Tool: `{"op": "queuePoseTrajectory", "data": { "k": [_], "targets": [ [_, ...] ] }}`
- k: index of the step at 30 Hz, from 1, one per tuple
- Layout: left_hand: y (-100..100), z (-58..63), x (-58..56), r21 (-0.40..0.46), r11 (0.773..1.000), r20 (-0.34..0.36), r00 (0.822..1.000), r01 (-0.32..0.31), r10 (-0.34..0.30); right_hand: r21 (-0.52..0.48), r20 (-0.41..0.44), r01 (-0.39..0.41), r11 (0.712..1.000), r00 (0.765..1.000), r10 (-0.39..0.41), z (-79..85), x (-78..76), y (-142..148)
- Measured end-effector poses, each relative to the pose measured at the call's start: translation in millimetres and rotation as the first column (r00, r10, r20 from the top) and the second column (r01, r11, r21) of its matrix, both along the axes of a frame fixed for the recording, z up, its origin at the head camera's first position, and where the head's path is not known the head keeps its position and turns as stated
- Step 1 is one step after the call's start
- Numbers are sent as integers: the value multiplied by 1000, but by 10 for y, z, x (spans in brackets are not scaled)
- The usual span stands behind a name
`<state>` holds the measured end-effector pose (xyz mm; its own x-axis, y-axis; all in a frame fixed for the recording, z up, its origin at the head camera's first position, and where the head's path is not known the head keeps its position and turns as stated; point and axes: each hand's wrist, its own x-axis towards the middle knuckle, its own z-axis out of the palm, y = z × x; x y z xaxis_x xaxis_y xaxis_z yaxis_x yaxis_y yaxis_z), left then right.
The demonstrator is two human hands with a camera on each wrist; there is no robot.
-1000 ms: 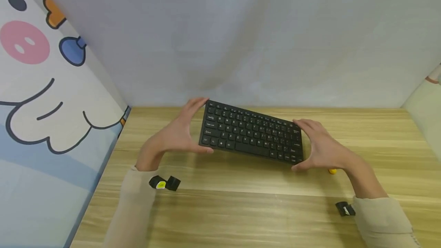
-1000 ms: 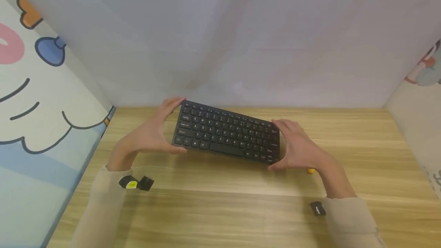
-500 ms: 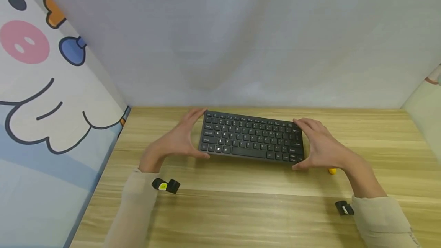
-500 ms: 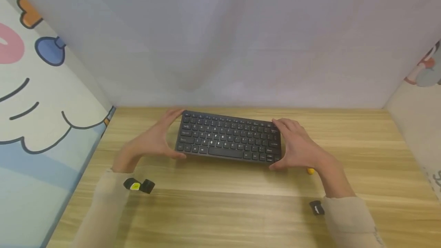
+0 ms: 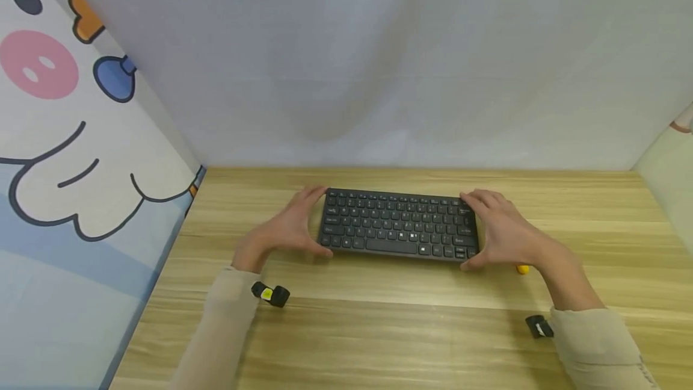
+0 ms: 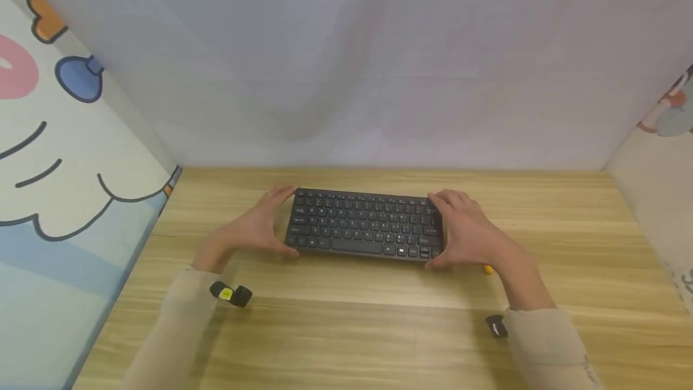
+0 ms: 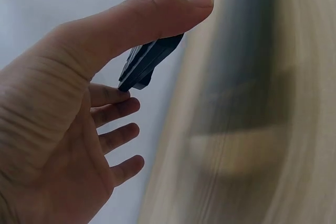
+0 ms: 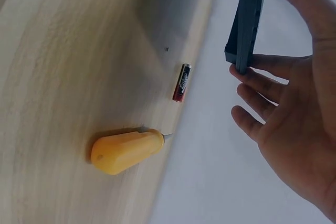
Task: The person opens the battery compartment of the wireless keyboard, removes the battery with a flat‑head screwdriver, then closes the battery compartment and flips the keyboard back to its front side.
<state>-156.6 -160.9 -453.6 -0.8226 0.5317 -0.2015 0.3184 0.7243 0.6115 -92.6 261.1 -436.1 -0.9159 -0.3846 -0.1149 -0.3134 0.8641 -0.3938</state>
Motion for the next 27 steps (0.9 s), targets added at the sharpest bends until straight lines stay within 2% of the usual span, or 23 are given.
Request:
{"op": "queuePoseTrajectory", "data": {
  "k": [6,16,27],
  "targets": [
    [24,-104,27,-20,1000,17,1000,-6,7,20,3,-18,1000,1000,18,-72,-3,-3],
    [98,-190,13,-81,997,12,1000,3,-2,51,-1,-22,998,1000,22,-156,-21,25],
    [136,-292,-20,-165,986,-19,1000,14,-17,93,1,-44,995,999,44,-204,-98,1]
  ]
}}
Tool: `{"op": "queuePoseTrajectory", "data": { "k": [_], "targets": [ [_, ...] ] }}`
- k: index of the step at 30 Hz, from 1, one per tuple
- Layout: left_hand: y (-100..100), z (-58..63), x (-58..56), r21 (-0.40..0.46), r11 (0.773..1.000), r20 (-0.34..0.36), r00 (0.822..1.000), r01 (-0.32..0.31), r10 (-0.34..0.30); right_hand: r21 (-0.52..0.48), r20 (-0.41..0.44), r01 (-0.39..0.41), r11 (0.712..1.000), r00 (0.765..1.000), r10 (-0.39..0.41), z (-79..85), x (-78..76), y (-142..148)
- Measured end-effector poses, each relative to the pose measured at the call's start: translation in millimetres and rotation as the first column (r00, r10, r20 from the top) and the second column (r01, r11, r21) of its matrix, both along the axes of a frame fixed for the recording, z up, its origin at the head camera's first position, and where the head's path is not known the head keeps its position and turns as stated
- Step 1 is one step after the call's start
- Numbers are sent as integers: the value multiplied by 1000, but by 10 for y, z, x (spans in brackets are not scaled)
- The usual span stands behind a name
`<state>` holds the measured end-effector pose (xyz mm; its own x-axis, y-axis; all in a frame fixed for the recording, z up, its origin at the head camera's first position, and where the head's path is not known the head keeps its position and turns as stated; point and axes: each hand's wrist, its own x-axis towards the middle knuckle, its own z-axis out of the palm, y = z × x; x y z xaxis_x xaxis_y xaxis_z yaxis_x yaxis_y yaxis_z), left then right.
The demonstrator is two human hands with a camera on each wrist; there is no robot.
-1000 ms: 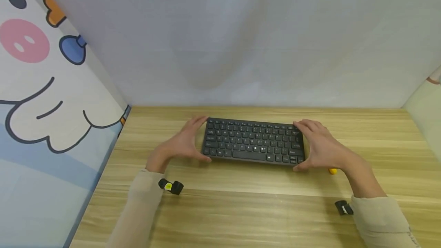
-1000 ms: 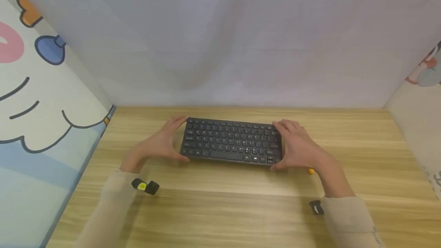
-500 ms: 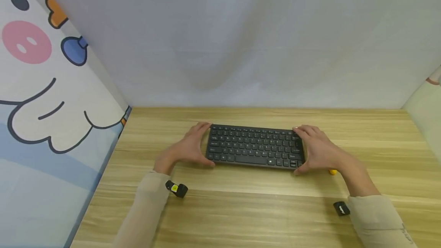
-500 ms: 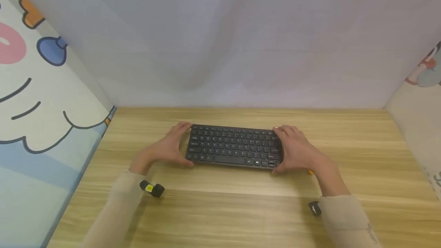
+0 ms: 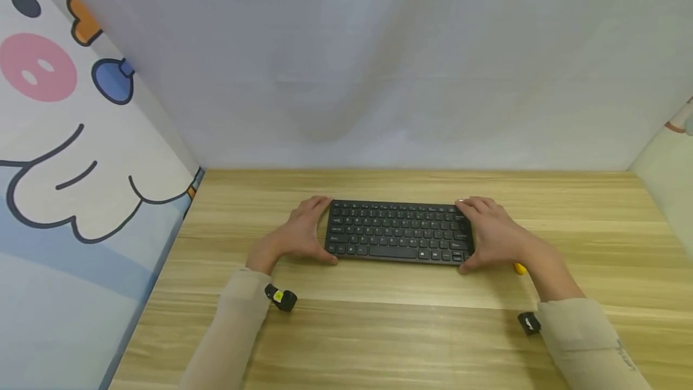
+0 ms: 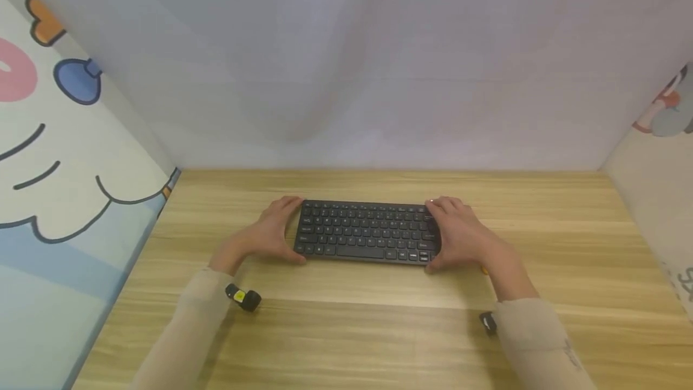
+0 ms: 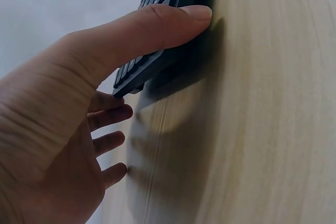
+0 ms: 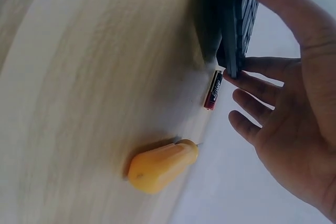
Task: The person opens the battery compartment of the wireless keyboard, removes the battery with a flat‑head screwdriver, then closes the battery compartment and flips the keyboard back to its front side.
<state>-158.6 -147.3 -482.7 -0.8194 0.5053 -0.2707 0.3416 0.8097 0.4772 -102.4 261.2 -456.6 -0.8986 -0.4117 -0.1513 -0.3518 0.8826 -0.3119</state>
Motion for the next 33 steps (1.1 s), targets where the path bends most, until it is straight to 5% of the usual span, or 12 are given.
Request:
{"op": "queuePoseTrajectory", "data": {
  "k": [33],
  "targets": [
    [-19,-87,42,28,999,-23,999,-23,23,33,19,37,999,999,-37,-58,43,14]
  ]
}}
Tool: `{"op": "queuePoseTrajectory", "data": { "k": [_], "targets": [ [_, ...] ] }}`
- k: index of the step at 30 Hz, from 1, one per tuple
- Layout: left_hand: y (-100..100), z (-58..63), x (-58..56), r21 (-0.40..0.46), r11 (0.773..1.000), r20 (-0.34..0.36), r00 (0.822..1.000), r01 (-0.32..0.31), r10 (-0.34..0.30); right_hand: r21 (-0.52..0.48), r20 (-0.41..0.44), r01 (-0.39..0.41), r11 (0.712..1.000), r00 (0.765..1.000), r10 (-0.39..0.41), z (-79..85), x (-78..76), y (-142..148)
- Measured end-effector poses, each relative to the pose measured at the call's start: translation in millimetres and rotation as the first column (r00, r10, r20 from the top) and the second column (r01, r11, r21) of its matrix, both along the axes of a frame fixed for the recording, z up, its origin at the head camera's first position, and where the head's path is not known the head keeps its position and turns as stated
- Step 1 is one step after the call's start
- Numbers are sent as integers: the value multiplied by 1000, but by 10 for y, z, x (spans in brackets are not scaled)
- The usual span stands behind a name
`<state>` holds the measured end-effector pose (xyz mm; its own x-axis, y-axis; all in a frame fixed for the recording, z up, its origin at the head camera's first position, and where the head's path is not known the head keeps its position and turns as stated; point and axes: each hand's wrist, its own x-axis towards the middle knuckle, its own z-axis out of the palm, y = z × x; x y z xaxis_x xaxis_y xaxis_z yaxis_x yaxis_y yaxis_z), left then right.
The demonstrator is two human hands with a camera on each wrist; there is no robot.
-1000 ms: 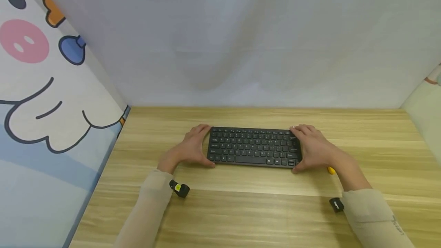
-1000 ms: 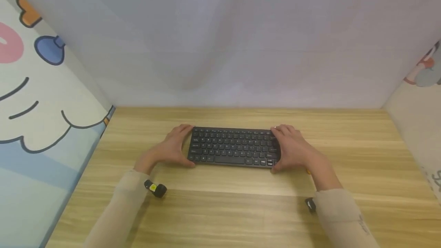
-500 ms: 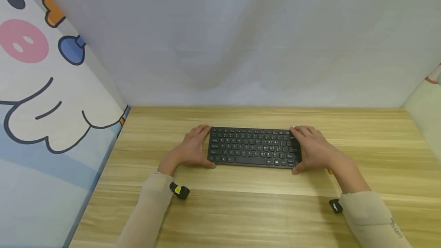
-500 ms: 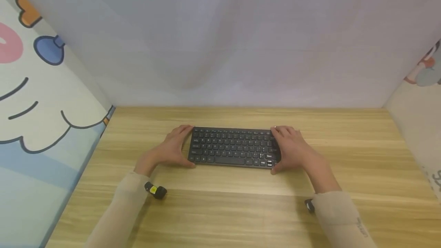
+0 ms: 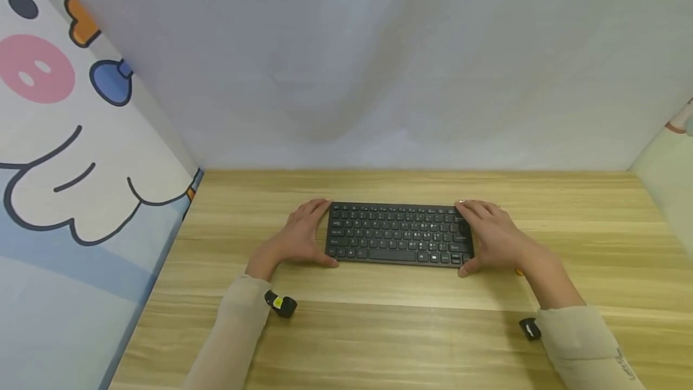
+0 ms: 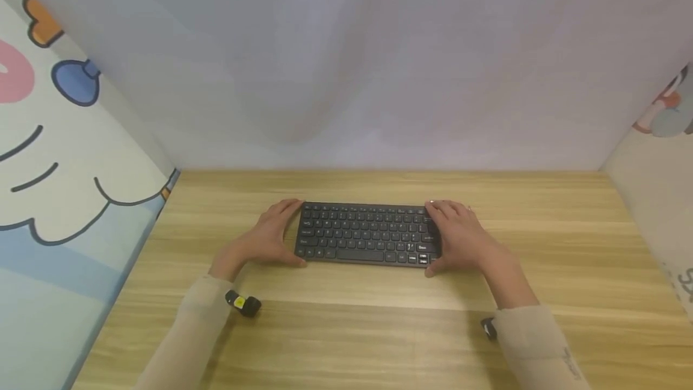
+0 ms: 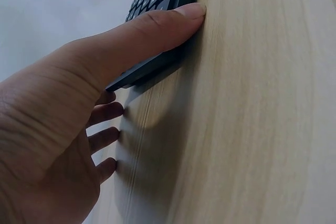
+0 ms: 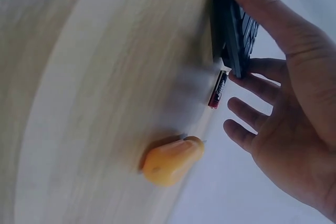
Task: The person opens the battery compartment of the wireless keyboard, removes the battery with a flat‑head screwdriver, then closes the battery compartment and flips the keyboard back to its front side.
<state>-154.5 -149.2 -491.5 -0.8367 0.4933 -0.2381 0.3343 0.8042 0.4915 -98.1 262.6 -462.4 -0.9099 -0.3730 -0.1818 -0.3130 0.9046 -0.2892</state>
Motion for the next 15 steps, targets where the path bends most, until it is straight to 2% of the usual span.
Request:
{"op": "queuePoseTrajectory", "data": {
  "k": [9,15],
  "targets": [
    [-24,-17,-25,22,1000,-3,1000,17,-17,-19,9,21,1000,1000,-21,-26,30,11],
    [-61,-25,17,24,1000,23,1000,11,-11,-15,-2,9,1000,1000,-9,-40,52,-18]
  ]
}}
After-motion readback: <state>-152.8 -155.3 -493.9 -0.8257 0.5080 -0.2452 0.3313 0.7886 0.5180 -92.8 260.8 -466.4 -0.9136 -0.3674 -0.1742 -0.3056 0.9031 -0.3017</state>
